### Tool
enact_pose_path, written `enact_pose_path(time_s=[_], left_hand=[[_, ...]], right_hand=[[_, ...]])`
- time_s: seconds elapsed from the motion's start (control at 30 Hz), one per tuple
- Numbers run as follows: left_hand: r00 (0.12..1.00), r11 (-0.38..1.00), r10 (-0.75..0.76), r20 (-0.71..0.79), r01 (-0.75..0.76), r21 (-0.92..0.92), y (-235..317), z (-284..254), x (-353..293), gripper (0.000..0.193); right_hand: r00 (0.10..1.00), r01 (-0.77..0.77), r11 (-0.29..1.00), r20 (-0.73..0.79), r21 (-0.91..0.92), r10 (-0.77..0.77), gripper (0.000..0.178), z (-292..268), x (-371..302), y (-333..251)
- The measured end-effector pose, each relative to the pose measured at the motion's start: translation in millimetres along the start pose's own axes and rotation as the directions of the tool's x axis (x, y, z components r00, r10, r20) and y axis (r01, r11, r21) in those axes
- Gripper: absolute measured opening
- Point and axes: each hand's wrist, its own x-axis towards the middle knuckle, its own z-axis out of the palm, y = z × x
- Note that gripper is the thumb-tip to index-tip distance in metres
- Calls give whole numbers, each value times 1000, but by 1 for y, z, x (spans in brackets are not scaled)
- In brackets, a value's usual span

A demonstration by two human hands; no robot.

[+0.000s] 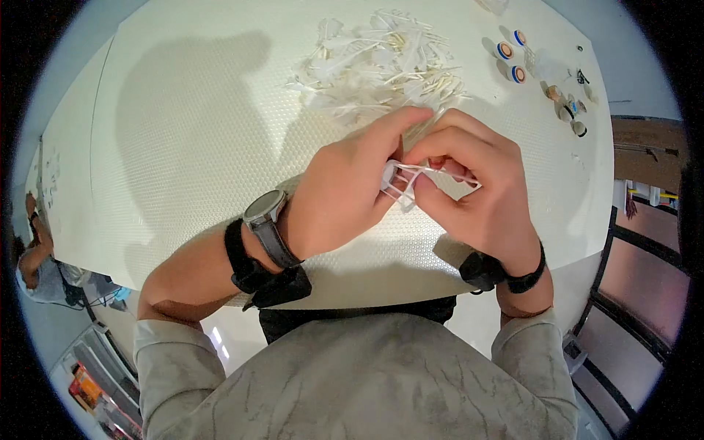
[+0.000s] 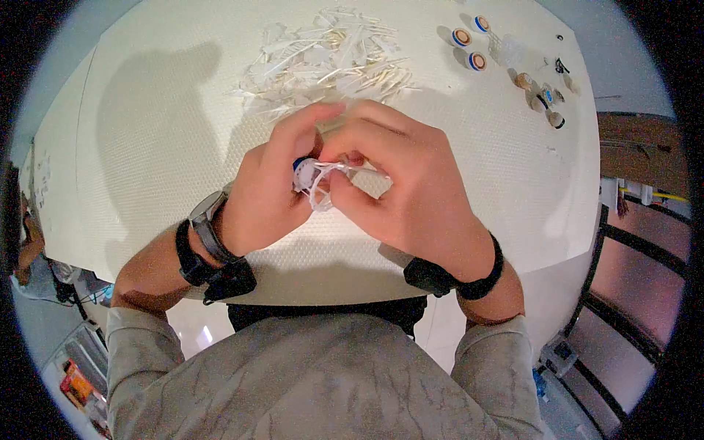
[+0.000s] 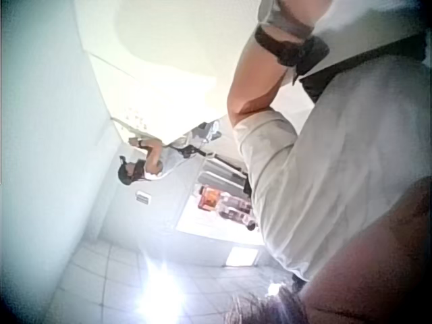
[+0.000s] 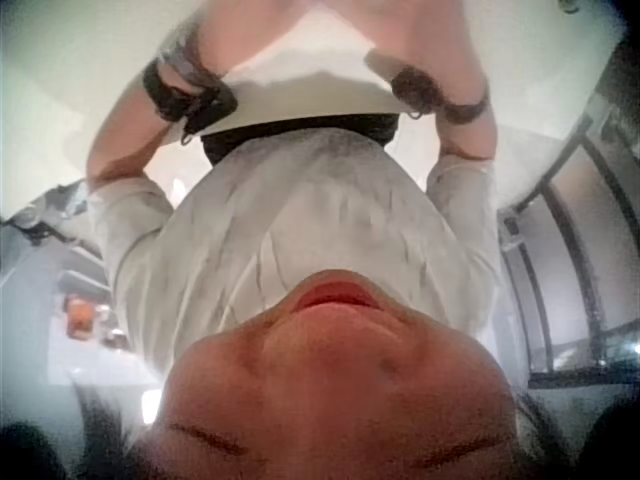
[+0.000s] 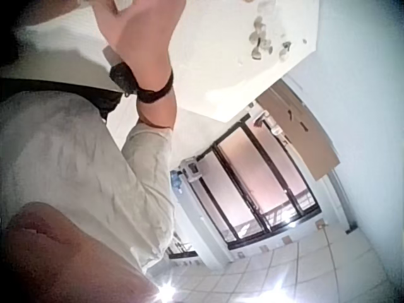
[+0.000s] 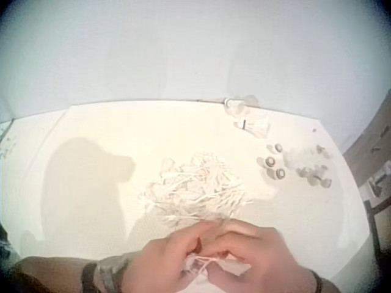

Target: The person inserts white feathers one by one into the base of a shuttlecock, ensuring they are properly seated and aligned.

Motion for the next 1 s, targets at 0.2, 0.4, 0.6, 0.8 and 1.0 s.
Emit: enact_pose_path(time_s=[0.2,0.4,0.6,0.8,1.0], left_hand=[[997,1000,-3,-80,4,13,6,-2,0,60],[997,976,75,-23,-69,205,2,-8,-1,32],[1000,989,22,-12,-20,149,2,-8,-2,30],[998,959,18,65,-36,282,7,-8,-4,27],[992,956,62,114,-92,279,4,-12,-1,33]], right_hand=[[998,7,992,-56,-130,-15,20,-3,-3,-3],[995,56,986,-73,-158,-68,21,-4,-2,-3],[996,56,988,-61,-144,-66,22,-5,0,-5],[998,53,997,-18,-49,-54,20,-3,0,0],[997,77,997,-13,-21,-78,14,-1,-1,1]])
